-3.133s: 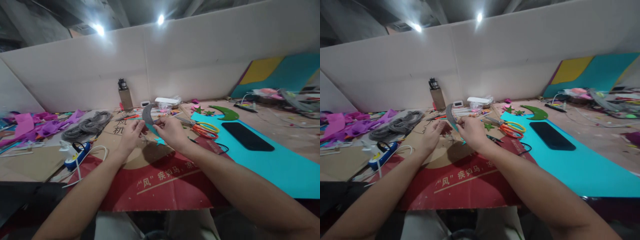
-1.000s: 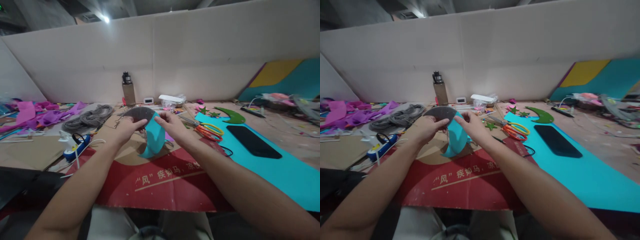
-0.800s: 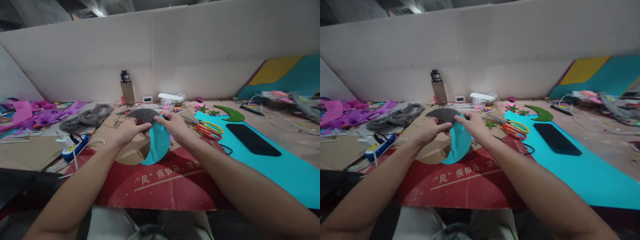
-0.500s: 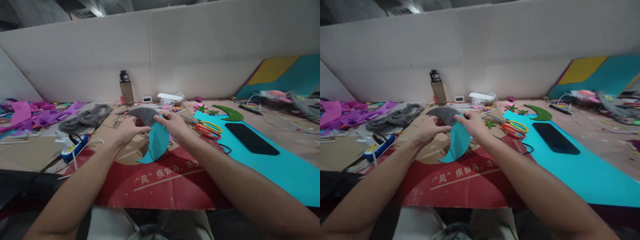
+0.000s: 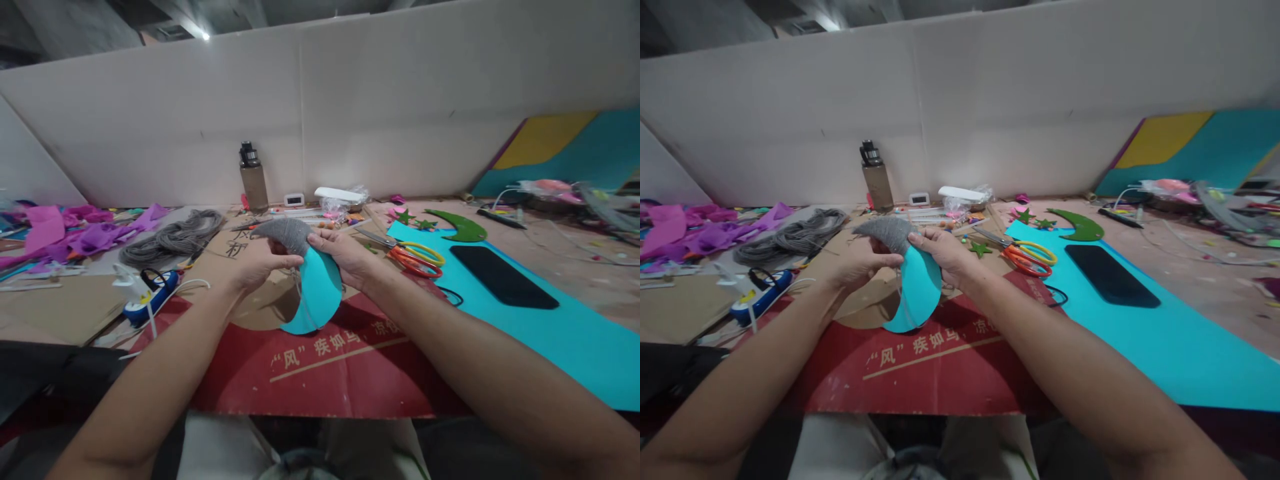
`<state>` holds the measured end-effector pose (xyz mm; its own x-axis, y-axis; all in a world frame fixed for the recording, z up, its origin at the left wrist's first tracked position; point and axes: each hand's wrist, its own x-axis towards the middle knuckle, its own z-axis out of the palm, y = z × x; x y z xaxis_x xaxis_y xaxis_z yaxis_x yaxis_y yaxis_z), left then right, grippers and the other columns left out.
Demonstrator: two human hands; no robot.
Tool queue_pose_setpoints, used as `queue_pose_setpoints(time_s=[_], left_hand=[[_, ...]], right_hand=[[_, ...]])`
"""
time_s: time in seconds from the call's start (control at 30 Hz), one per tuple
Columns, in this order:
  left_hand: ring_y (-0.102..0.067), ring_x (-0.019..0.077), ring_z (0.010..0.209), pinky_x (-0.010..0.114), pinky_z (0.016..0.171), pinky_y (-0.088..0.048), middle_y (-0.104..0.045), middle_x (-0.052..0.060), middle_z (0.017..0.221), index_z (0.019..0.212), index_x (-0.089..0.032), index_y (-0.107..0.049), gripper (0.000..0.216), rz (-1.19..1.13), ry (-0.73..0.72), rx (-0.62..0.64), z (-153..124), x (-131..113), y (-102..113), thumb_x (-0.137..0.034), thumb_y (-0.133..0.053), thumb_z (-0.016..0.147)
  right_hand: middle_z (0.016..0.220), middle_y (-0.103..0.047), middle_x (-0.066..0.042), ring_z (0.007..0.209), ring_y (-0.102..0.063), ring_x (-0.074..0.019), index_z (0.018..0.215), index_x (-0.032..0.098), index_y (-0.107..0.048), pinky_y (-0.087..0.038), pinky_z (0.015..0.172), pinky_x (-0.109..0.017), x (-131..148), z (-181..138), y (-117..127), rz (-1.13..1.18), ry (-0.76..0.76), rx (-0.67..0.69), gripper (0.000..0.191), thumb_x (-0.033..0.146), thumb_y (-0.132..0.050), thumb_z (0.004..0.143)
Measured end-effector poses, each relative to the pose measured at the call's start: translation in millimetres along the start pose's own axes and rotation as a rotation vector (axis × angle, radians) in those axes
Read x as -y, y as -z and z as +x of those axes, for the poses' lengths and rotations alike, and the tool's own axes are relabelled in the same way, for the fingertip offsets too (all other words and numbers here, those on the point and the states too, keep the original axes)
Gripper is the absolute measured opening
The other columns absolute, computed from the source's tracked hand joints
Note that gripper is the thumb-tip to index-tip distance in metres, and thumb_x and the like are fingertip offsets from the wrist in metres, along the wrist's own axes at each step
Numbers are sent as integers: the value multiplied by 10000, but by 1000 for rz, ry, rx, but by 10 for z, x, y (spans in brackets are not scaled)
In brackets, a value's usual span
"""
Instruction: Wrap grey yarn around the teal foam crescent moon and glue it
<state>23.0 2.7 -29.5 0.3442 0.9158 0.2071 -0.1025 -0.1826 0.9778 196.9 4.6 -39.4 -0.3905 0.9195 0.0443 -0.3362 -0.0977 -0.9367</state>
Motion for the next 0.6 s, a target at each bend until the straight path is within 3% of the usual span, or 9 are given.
queue_pose_setpoints(time_s=[0.13, 0.23, 0.4, 0.5, 0.6], left_hand=[[-605, 155, 611, 250, 543, -453, -693, 58, 728, 805, -145, -700, 309, 88, 25, -68, 32, 74, 23, -179, -822, 523], [-597, 153, 598, 246, 527, -436, -694, 60, 717, 784, -142, -706, 287, 156, 26, -105, 52, 114, 41, -191, -822, 526], [-606, 151, 616, 245, 545, -445, -691, 63, 736, 823, -137, -696, 318, 114, 55, -85, 34, 102, 29, -229, -819, 545], [-617, 148, 642, 248, 570, -465, -694, 70, 792, 860, -139, -686, 363, -9, 92, -56, 32, 82, 6, -219, -823, 533], [-602, 129, 595, 238, 542, -456, -681, 61, 750, 813, -131, -672, 335, -85, 111, -110, 66, 82, 21, -212, -823, 525]], right_hand=[[707, -624, 10, 621, -561, -123, 847, 191, -592, -481, 640, -292, 28, -22, 6, -258, 72, -89, 312, 380, -744, 650], [706, -629, 9, 623, -562, -131, 836, 190, -607, -483, 613, -291, 23, -35, 10, -409, 101, -130, 293, 333, -753, 627], [644, -598, 19, 582, -549, -128, 742, 184, -564, -480, 588, -293, 27, -40, 5, -400, 119, -127, 249, 341, -730, 642], [748, -632, 7, 653, -569, -125, 872, 188, -601, -492, 660, -291, 55, -39, 2, -426, 179, -94, 281, 335, -724, 667], [918, -656, -21, 794, -603, -146, 1034, 211, -572, -498, 730, -293, 49, -24, -1, -377, 204, -97, 407, 402, -714, 703]])
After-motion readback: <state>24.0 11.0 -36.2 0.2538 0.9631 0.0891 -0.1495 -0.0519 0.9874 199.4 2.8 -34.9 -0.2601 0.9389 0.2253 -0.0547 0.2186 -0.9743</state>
